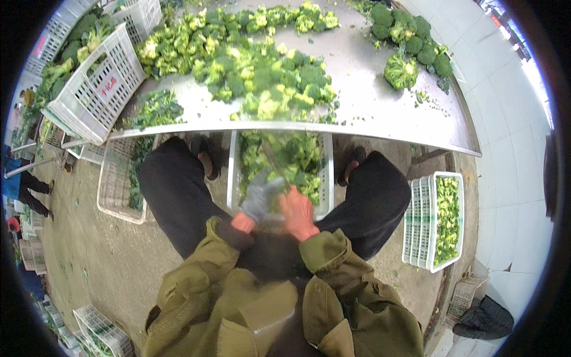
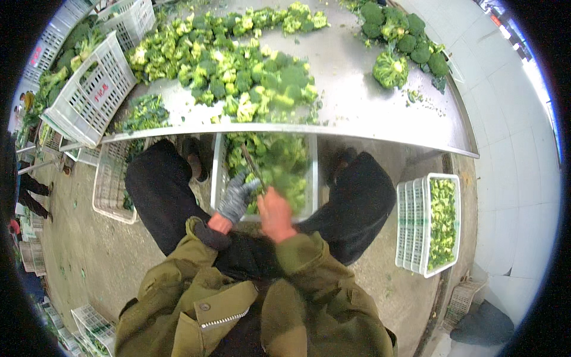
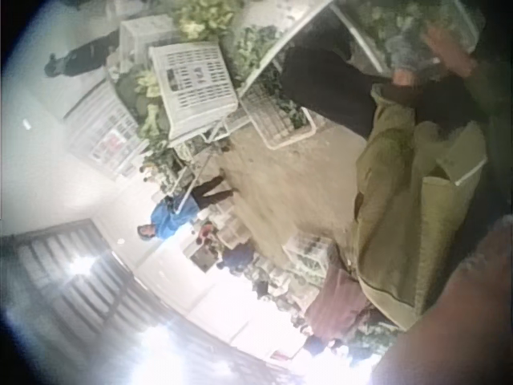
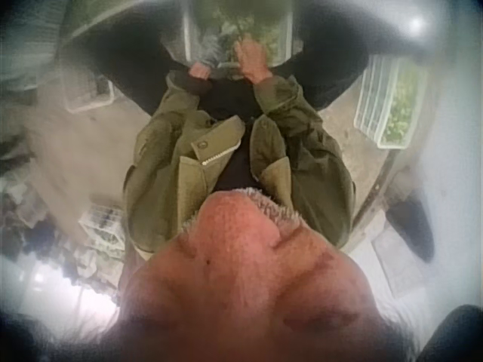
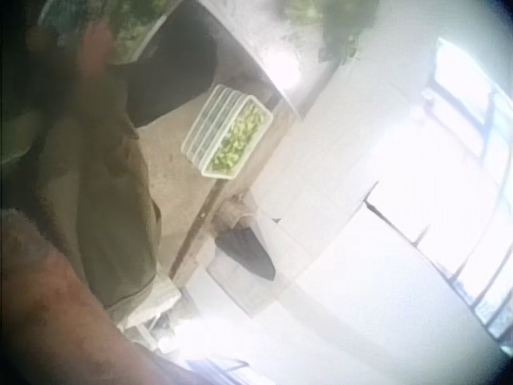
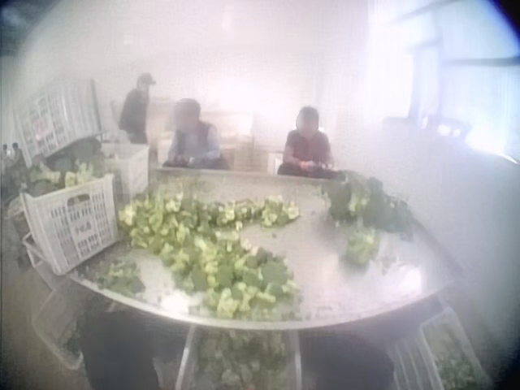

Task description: The person sits on the floor and uses a knife to cut broccoli florets from stalks, placing the cut pieces into a white crate. The person repeatedly picks up broccoli, cuts it, and deposits the florets into the crate.

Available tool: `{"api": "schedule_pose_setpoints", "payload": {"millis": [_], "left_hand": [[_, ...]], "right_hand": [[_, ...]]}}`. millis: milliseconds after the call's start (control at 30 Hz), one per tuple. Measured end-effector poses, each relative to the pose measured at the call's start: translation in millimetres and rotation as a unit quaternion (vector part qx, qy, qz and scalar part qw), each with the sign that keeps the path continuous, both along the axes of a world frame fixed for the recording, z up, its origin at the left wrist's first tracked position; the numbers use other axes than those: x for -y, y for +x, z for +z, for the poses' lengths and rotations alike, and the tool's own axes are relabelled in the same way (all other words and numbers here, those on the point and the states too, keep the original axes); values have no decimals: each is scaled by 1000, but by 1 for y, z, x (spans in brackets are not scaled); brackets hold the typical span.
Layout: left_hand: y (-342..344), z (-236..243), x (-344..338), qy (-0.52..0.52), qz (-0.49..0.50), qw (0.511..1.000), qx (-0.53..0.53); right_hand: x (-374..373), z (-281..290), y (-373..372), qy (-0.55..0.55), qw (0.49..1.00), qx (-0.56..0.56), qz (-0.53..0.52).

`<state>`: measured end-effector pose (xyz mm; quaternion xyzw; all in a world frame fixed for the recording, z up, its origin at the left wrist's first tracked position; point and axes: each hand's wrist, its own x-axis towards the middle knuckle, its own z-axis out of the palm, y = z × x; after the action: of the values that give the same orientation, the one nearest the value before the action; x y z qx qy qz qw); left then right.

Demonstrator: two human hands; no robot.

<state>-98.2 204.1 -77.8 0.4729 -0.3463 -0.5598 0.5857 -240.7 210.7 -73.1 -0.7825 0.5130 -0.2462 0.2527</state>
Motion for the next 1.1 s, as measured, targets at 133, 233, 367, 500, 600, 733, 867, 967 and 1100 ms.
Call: {"api": "schedule_pose_setpoints", "payload": {"millis": [133, 233, 367, 500, 600, 733, 867, 967, 1100], "left_hand": [[2, -5, -2, 39, -24, 980, -194], [10, -13, -3, 95, -15, 980, -177], [19, -15, -1, 19, 17, 999, -23], [30, 6, 2, 1, 62, 991, 122], [36, 33, 22, -95, 117, 986, 66], [69, 70, 63, -165, 118, 961, 189], [111, 82, 130, -112, 107, 811, 564], [127, 81, 165, 18, 3, 731, 682], [127, 66, 185, 20, -67, 649, 758]], "right_hand": [[2, -10, -2, 109, 991, 75, -32], [2, -11, -2, 123, 983, 125, -62], [0, -10, -6, 95, 985, 110, -91], [-1, -17, -10, 85, 973, 188, -104], [0, -22, -13, 104, 968, 200, -114], [3, -24, -11, 67, 972, 198, -106], [3, -25, -12, 89, 969, 205, -107], [4, -29, -15, 100, 971, 188, -112], [5, -30, -13, 107, 963, 209, -136]]}}
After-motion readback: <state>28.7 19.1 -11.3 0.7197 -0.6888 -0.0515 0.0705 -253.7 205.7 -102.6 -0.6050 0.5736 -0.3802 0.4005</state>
